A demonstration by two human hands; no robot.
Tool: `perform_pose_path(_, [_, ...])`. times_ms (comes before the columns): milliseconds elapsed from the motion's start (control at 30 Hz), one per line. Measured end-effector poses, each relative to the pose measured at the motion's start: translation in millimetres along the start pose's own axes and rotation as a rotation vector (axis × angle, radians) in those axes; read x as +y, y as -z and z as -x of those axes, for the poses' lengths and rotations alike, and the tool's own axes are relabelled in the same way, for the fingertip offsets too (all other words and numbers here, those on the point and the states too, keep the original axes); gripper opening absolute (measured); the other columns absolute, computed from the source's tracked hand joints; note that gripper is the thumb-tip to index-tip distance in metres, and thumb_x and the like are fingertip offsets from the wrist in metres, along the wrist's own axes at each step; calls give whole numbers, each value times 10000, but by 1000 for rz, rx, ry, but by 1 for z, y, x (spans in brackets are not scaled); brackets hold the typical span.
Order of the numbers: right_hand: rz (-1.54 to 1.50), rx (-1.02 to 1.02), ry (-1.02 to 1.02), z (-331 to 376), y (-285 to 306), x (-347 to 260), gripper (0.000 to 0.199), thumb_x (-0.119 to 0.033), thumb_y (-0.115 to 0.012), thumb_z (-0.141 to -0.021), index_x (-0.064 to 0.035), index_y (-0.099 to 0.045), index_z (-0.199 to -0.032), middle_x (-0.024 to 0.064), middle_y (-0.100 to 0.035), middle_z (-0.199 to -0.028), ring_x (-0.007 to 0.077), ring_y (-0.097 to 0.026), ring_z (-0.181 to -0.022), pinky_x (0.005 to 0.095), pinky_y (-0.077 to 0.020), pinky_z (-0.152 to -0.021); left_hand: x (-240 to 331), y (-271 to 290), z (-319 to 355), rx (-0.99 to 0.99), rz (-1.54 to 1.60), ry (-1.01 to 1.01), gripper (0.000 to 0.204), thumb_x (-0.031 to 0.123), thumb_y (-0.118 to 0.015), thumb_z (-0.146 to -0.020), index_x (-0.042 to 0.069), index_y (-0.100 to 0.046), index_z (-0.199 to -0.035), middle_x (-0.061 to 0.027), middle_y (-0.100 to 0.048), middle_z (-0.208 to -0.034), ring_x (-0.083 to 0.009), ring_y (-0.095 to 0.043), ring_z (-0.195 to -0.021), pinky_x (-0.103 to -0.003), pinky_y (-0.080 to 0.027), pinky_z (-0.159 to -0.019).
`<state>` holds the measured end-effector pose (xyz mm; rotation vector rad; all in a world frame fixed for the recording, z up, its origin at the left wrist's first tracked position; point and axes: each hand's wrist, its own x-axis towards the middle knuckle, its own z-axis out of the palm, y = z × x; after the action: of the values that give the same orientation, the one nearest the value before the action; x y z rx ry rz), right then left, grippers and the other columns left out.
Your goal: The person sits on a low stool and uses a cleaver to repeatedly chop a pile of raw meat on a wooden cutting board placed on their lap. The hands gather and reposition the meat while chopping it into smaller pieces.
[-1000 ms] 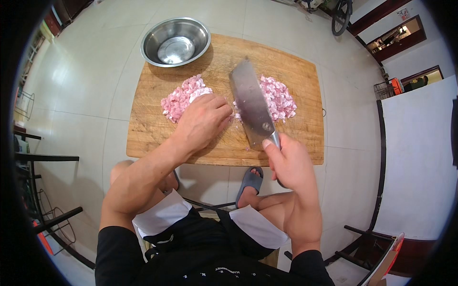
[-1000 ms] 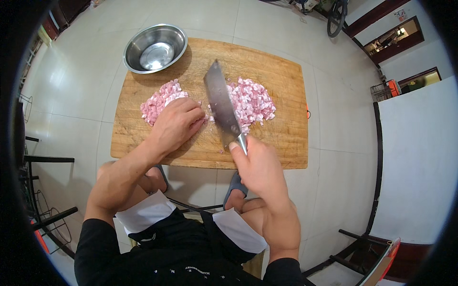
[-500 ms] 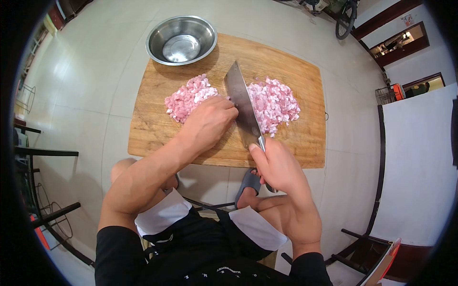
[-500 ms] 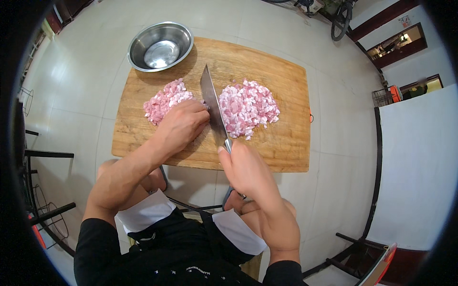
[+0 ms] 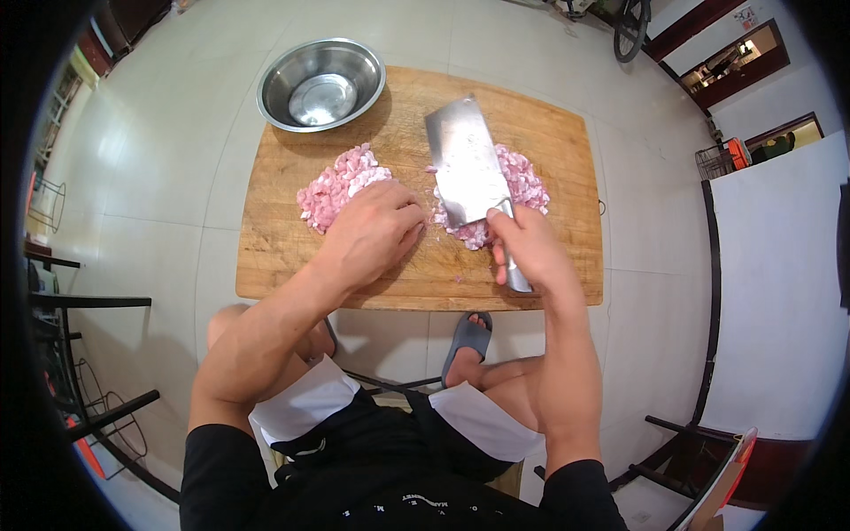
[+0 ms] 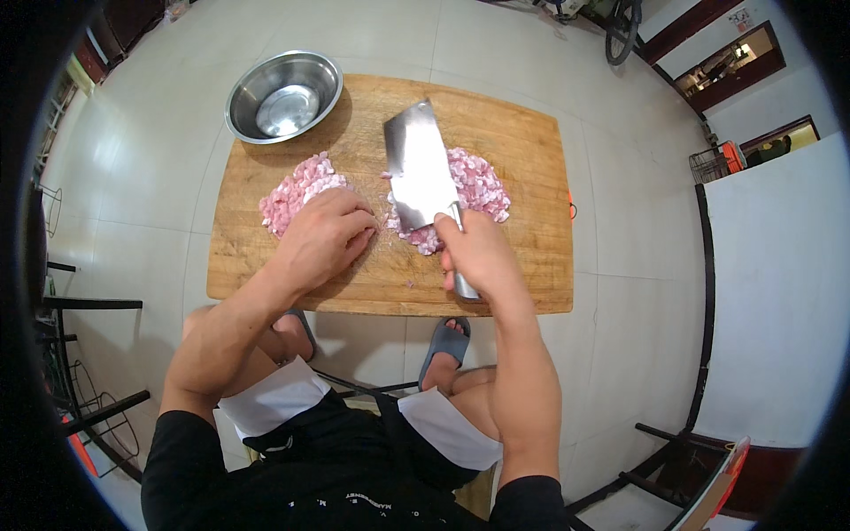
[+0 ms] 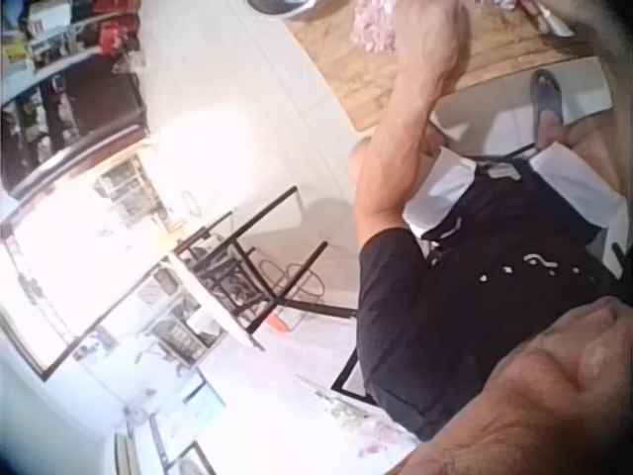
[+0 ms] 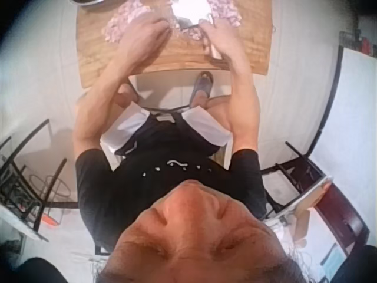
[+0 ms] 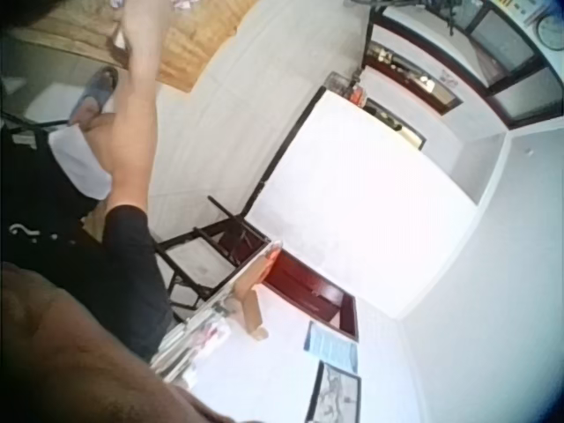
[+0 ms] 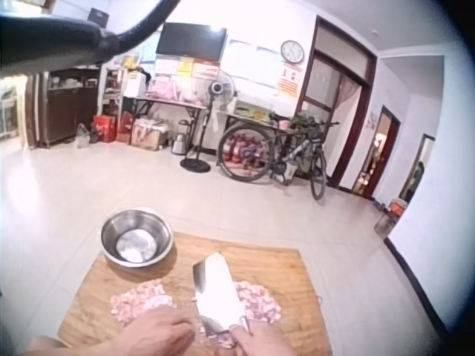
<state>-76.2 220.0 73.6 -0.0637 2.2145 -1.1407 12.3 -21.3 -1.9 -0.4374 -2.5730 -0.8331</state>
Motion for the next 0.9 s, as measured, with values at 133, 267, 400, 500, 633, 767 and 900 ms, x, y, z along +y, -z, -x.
perform_pose_path(133, [-74, 15, -32, 21, 15, 4, 381, -304, -601, -1108, 26, -625, -919, 60, -642, -658, 183, -655, -478, 380, -523, -482, 0, 0, -2, 8, -16, 26, 135, 100, -812, -916, 35, -766, -1026, -120, -722, -1107, -349, -697, -1081, -464, -568, -975])
perform_pose_path(267, [105, 99, 32, 64, 3, -5, 378, -285, -615, -1110, 31, -622, -901, 65, -630, -625, 180, -659, -478, 380, -523, -496, 1, 0, -5, 10, -22, 108, 304, 119, -823, -909, 42, -754, -1194, -144, -721, -1239, -377, -688, -1167, -472, -558, -1033])
perform_pose_path(400, [126, 158, 110, 83, -7, -10, 388, -265, -660, -1102, 45, -621, -872, 96, -614, -607, 198, -674, -487, 387, -523, -497, -3, 0, -19, 53, -97, 49, 466, 156, -803, -918, 30, -712, -1357, -165, -708, -1375, -393, -658, -1275, -470, -540, -1102])
perform_pose_path(500, [122, 206, 148, 84, -13, -3, 382, -270, -660, -1103, 40, -629, -882, 96, -621, -611, 200, -677, -491, 389, -524, -497, -9, -1, -28, -40, -166, 25, 483, 169, -779, -929, 15, -708, -1381, -162, -712, -1398, -380, -651, -1301, -468, -534, -1121])
perform_pose_path(633, [154, 211, 157, 83, -17, -1, 375, -281, -675, -1098, 23, -640, -881, 129, -633, -616, 231, -676, -495, 413, -525, -512, -8, 1, -32, -138, -110, 46, 393, 153, -761, -937, 11, -746, -1303, -143, -731, -1332, -354, -667, -1259, -466, -542, -1099])
perform_pose_path(767, [266, 215, 205, 81, -16, 9, 373, -296, -691, -1078, 24, -647, -893, 207, -672, -681, 379, -700, -610, 485, -544, -603, -5, 5, -26, -169, -65, 51, 279, 139, -758, -950, 21, -785, -1202, -123, -750, -1247, -335, -688, -1200, -461, -553, -1065])
perform_pose_path(900, [323, 163, 152, 86, -19, 3, 395, -329, -679, -1070, 36, -662, -921, 266, -710, -785, 505, -700, -775, 555, -550, -710, -5, 8, -22, -180, -73, 24, 249, 146, -763, -964, 28, -794, -1181, -109, -761, -1210, -331, -702, -1168, -461, -561, -1043])
